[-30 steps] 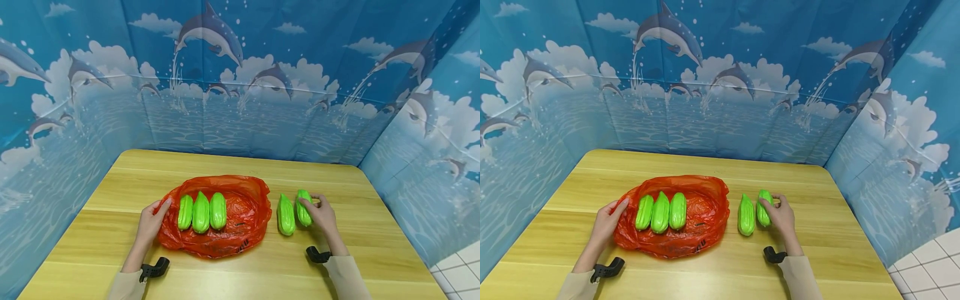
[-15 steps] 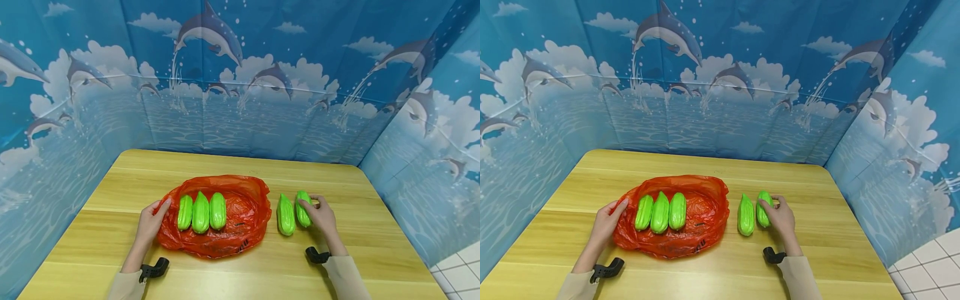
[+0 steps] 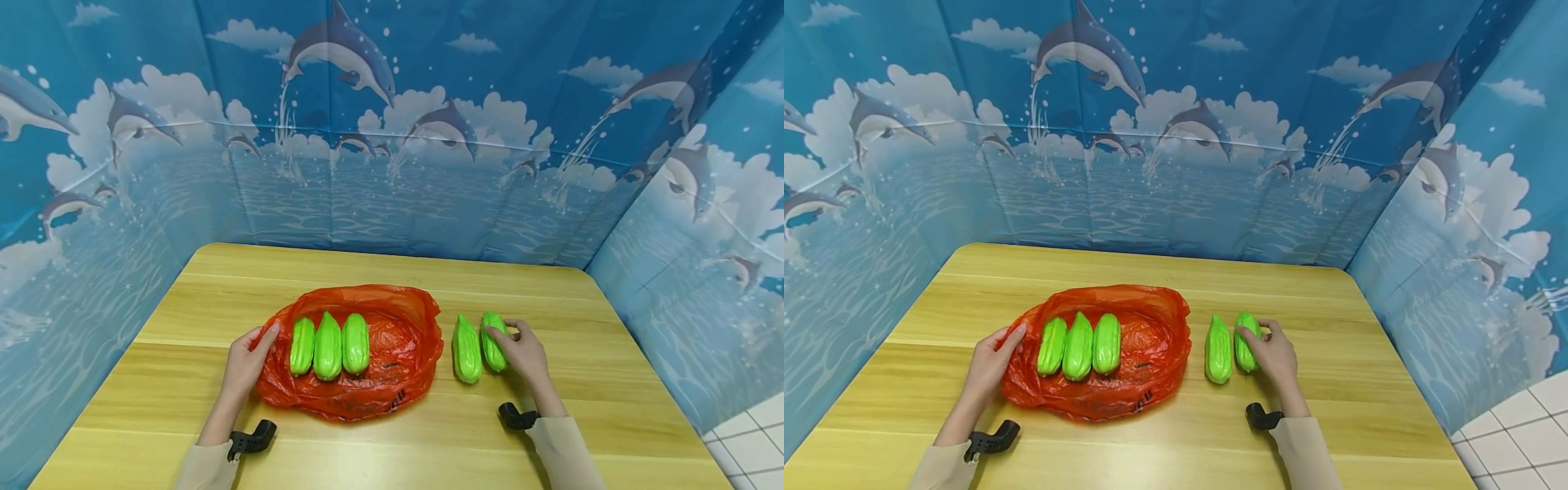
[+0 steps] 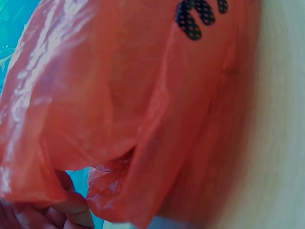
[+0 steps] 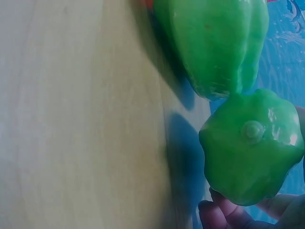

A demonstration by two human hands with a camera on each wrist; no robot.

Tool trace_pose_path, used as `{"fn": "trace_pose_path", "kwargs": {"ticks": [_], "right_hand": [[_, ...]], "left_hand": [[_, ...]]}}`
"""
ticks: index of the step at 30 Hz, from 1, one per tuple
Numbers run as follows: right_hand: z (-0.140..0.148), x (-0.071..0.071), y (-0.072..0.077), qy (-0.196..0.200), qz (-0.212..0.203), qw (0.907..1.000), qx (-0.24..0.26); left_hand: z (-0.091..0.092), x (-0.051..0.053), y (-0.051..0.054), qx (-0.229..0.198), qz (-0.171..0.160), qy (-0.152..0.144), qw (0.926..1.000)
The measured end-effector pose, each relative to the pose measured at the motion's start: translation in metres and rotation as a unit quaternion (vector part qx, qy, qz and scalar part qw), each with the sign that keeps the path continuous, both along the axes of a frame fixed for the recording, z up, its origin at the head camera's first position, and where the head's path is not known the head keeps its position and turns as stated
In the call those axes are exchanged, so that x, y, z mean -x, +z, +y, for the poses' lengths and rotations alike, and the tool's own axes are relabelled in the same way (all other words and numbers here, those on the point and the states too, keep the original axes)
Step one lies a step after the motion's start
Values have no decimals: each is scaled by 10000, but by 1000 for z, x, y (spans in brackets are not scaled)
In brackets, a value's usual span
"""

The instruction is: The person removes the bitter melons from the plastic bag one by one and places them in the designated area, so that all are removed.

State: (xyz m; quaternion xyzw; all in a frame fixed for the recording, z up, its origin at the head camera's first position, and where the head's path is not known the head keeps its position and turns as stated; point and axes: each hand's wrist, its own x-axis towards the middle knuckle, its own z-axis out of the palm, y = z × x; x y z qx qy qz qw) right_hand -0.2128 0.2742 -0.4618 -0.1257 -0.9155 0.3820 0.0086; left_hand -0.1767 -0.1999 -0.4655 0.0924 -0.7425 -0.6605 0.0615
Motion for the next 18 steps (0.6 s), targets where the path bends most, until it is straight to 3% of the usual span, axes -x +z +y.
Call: {"fn": "trace_pose_path", "kwargs": {"ticks": [18], "right_hand": [[-1, -2, -2, 41, -1, 10000, 62]], "left_hand": [[0, 2, -3, 77, 124, -15, 9999]]}}
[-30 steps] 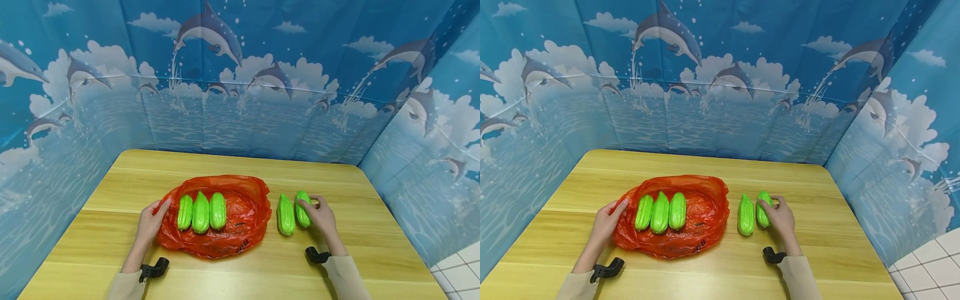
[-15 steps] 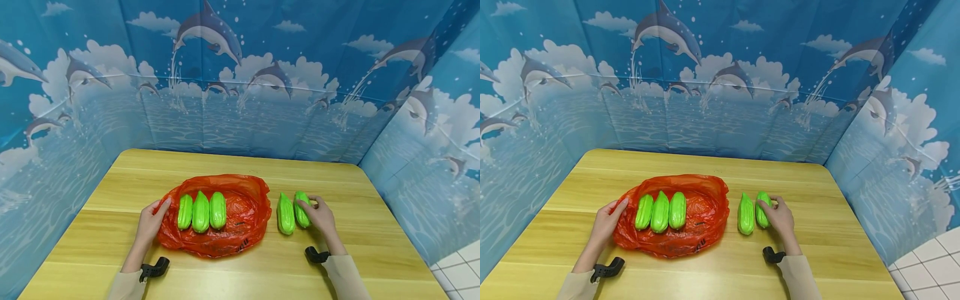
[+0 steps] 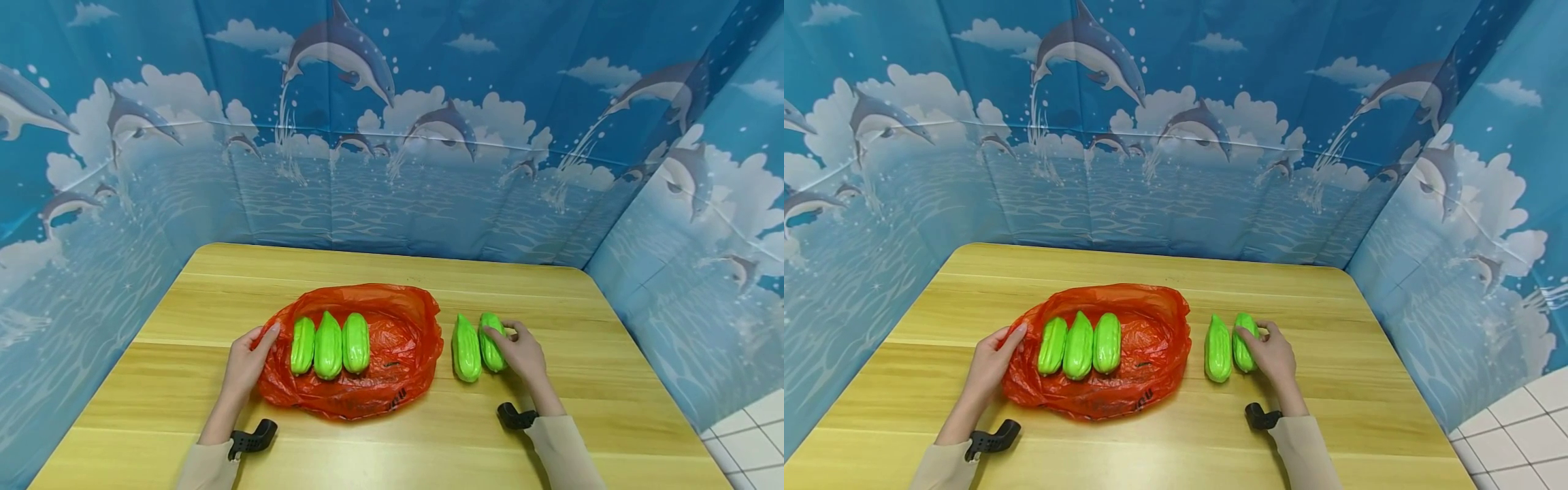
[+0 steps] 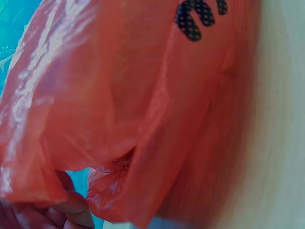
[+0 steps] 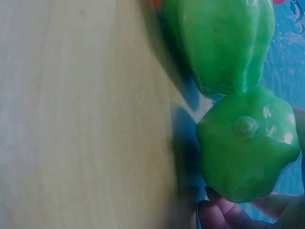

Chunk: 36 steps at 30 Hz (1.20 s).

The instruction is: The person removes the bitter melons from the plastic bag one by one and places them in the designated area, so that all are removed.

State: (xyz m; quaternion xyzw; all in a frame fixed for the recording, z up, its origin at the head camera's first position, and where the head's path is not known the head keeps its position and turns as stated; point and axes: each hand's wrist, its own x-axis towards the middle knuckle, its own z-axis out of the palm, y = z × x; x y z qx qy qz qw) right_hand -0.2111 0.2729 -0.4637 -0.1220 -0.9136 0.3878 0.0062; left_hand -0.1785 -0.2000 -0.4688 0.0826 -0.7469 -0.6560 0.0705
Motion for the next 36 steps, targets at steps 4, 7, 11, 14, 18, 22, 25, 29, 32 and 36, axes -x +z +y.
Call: {"fn": "trace_pose_path", "kwargs": {"ticks": [4, 7, 11, 14, 18, 22, 25, 29, 32, 36], "right_hand": [[0, 0, 0, 11, -2, 10000, -59], [-1, 0, -1, 26, -9, 9999, -108], [-1, 0, -1, 50, -15, 9999, -147], [-2, 0, -1, 57, -3, 9998, -168], [-2, 0, -1, 66, 19, 9998, -206], [-2, -1, -1, 93, -20, 9997, -211], [-2, -1, -1, 94, -37, 9997, -222], [-3, -1, -1, 71, -36, 9996, -260], [-3, -1, -1, 81, -31, 9995, -300], [-3, 0, -1, 95, 4, 9993, -354]], "left_hand": [[0, 0, 0, -24, 5, -13, 10000], [0, 0, 0, -48, -8, -25, 10000], [0, 0, 0, -57, -41, -32, 10000], [0, 0, 0, -45, -48, -28, 10000], [0, 1, 1, -35, -36, -17, 10000], [0, 0, 1, -37, -67, -25, 10000], [1, -1, 1, -42, -88, -37, 9999], [0, -1, 1, -71, -87, -28, 9999], [0, 0, 1, -94, -64, -20, 9999], [0, 0, 1, -112, -55, -11, 9999]]}}
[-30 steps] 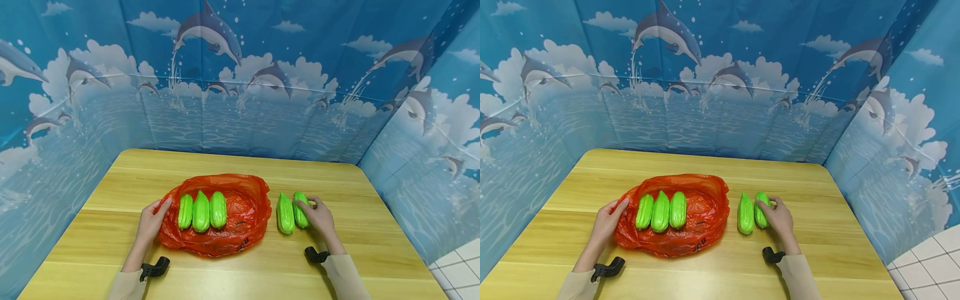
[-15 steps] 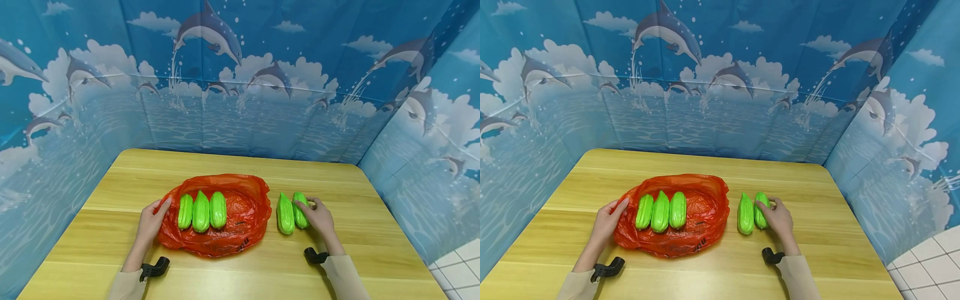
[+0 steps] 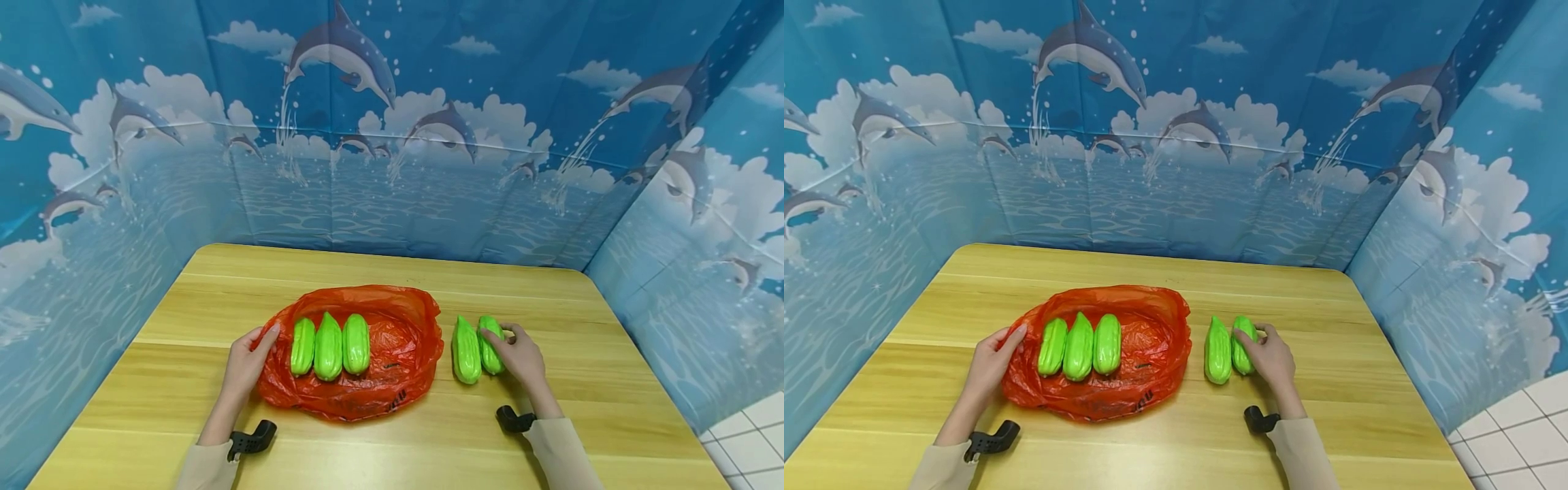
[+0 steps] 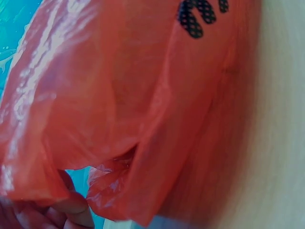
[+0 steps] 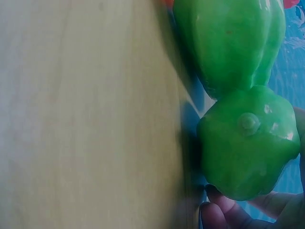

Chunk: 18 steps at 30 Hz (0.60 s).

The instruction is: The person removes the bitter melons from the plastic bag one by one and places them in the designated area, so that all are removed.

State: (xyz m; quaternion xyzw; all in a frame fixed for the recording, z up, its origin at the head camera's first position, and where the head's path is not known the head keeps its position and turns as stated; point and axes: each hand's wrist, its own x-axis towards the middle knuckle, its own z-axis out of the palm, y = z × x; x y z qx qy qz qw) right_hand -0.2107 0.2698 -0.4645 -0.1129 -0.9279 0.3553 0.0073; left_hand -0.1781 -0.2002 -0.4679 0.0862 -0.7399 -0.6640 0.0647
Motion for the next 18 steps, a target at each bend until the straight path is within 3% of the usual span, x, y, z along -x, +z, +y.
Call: {"fn": "trace_pose_path", "kwargs": {"ticks": [18], "right_hand": [[1, 0, -1, -40, -21, 10000, 54]], "left_hand": [[0, 1, -1, 98, -20, 22, 9999]]}}
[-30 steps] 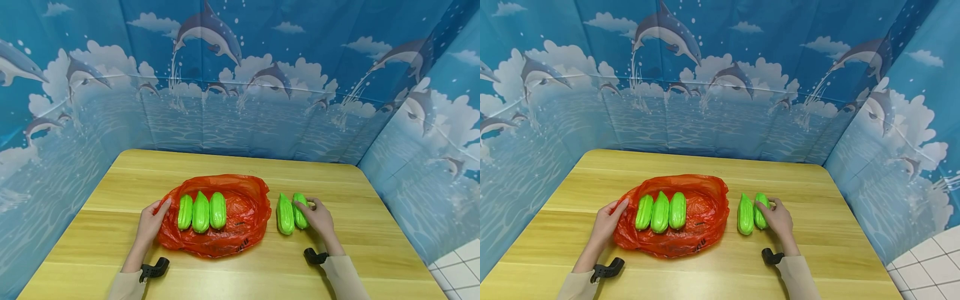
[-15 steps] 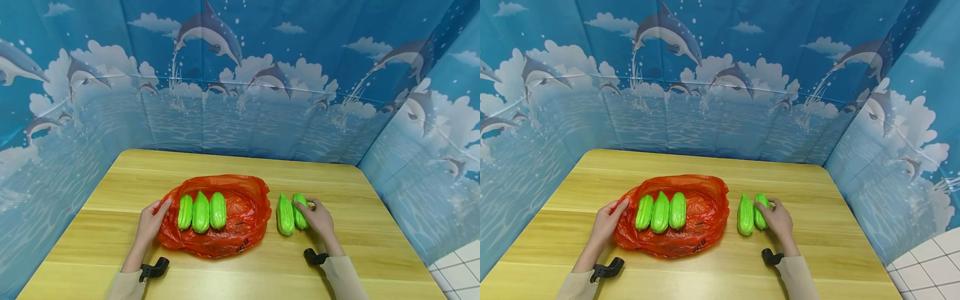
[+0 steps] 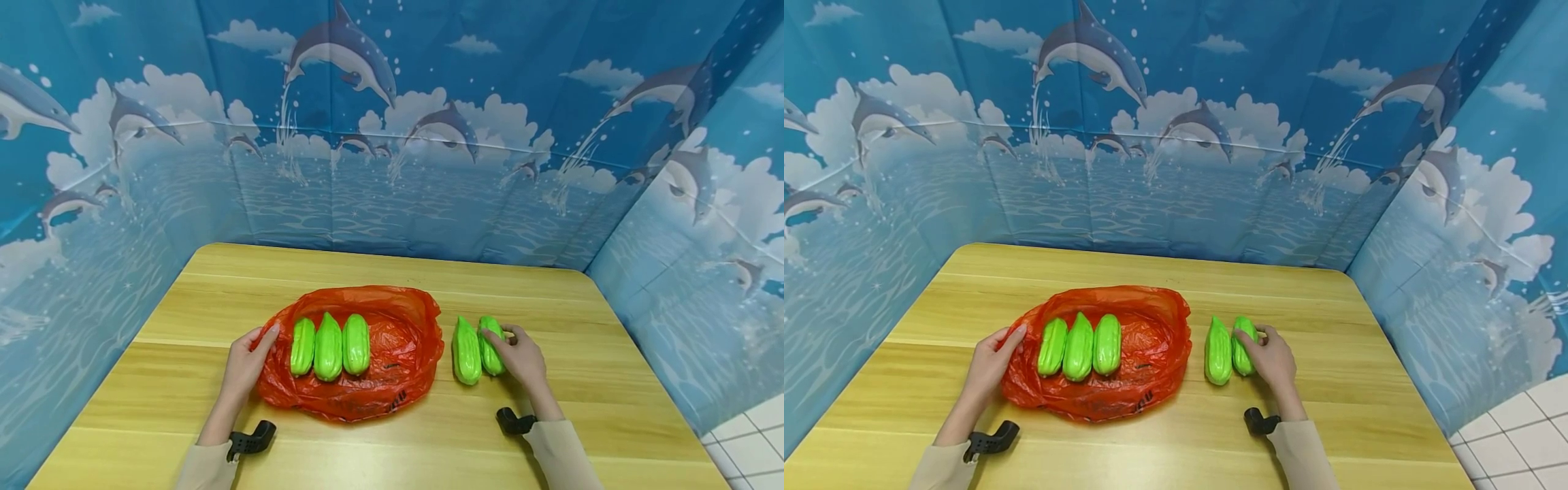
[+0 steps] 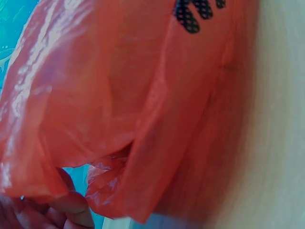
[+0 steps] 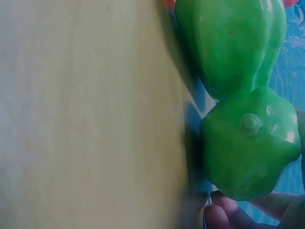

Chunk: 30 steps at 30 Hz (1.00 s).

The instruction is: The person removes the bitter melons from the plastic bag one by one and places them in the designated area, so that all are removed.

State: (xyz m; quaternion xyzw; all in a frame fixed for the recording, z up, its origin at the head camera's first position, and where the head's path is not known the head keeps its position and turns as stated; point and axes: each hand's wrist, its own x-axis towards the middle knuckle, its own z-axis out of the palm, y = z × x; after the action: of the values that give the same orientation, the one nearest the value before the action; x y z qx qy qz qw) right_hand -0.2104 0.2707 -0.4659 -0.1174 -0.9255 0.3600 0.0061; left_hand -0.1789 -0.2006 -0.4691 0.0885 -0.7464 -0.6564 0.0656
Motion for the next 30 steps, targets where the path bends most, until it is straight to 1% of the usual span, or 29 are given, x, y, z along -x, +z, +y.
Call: {"fn": "trace_pose_path", "kwargs": {"ticks": [10, 16, 30], "right_hand": [[-1, 1, -3, -58, 93, 9999, 12], [-1, 0, -4, -19, 126, 9999, 2], [-1, 0, -2, 35, 5, 9999, -93]], "left_hand": [[-1, 0, 1, -36, 26, -14, 10000], [-1, -1, 2, -49, 27, -20, 10000], [0, -1, 1, -21, -54, -24, 10000]]}}
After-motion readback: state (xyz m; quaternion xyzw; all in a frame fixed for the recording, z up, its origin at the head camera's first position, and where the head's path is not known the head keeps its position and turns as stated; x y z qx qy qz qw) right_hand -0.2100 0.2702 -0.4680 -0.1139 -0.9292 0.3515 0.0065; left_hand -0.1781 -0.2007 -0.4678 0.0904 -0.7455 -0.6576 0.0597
